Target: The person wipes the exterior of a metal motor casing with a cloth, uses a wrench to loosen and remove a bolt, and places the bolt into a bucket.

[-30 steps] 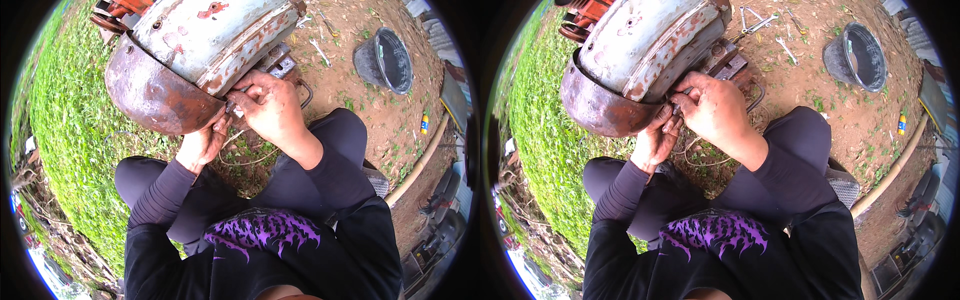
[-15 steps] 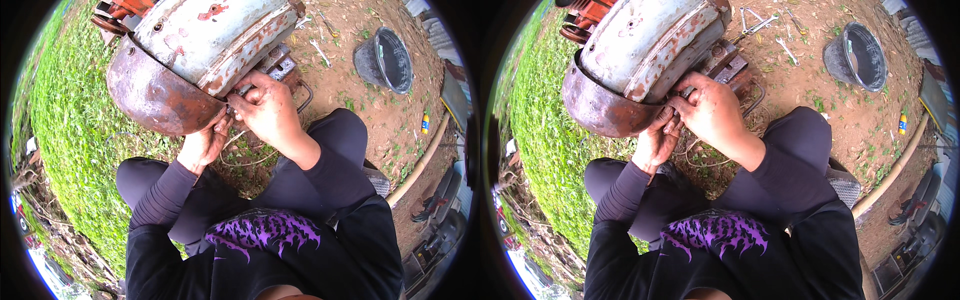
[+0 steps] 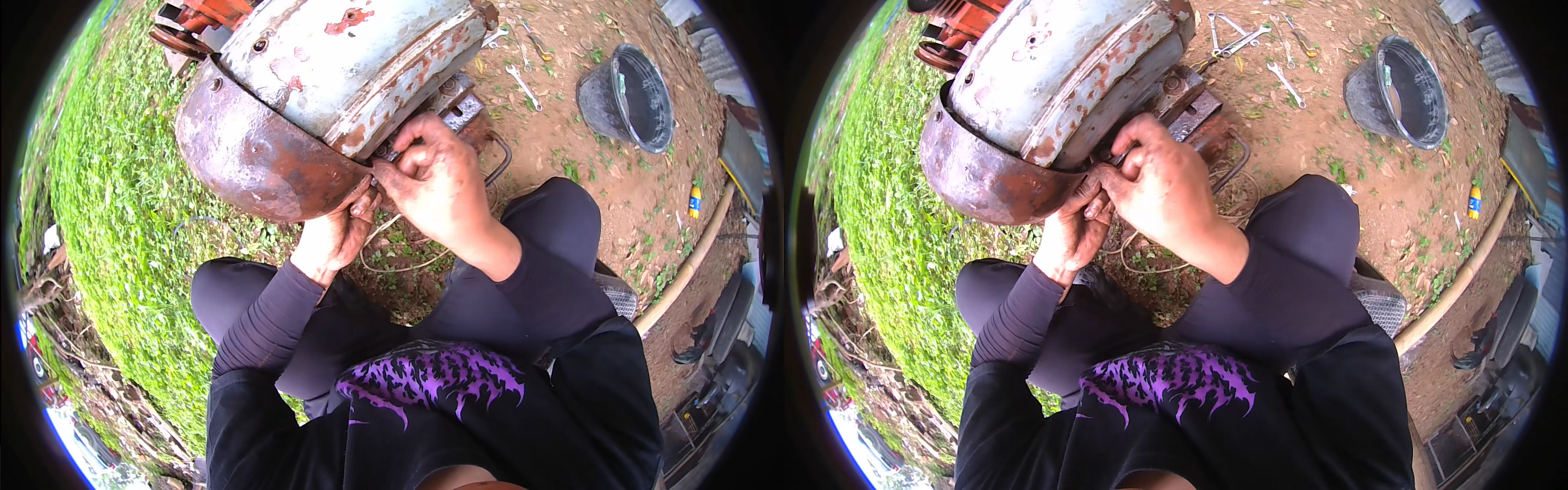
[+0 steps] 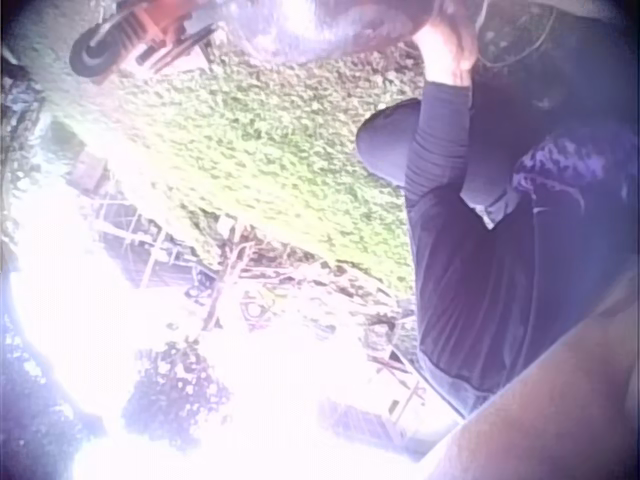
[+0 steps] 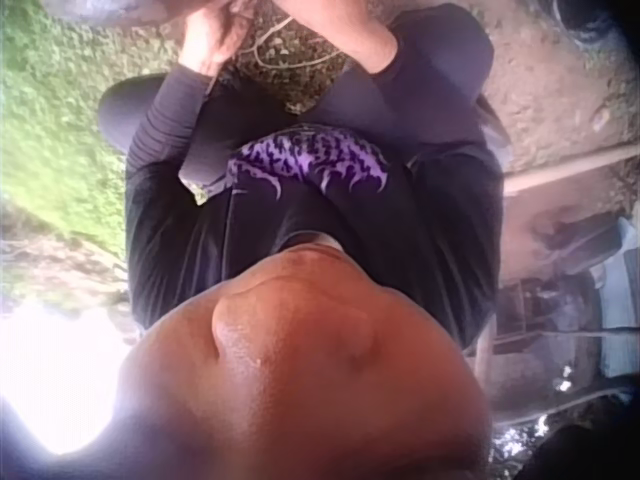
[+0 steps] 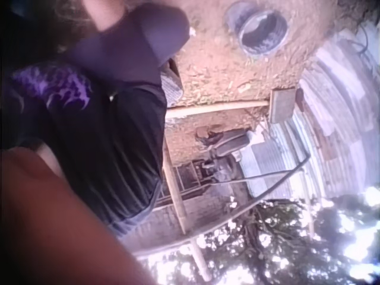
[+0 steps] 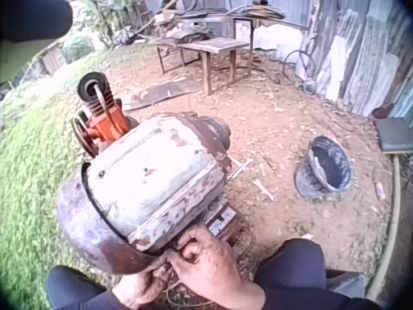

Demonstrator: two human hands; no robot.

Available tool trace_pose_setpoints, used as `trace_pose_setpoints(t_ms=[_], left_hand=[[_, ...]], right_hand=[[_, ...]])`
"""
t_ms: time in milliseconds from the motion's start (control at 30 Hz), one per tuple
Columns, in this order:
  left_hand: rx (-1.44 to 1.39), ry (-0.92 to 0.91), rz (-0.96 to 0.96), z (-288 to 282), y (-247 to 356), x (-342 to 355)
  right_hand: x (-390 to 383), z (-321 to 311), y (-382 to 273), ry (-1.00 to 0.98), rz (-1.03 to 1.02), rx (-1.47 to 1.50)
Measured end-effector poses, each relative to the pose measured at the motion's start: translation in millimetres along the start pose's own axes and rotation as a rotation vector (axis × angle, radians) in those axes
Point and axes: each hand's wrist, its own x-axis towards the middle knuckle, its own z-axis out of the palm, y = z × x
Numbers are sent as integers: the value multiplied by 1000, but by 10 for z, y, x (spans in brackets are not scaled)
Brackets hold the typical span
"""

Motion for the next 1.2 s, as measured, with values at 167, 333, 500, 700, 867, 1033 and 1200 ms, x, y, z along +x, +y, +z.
trace_pose_setpoints(t_ms=[167, 333, 500, 700, 867, 1033, 1200], left_hand=[[-23, 23, 3, 35, -18, 6], [-18, 36, 8, 74, -9, -5], [-6, -21, 23, 94, -8, -2], [-12, 36, 7, 67, -25, -23], [-33, -25, 17, 26, -13, 15], [-5, 23, 13, 14, -22, 1], [-10, 42, 14, 16, -30, -2]], right_hand=[[82, -90, 32, -28, -100, -5], [109, -74, 29, -57, -58, -26], [62, 11, -4, 3, 25, 25], [99, -76, 61, -99, 39, 133], [98, -100, -2, -135, 74, -5], [68, -144, -43, -146, 73, 53], [92, -105, 3, -109, -14, 70]])
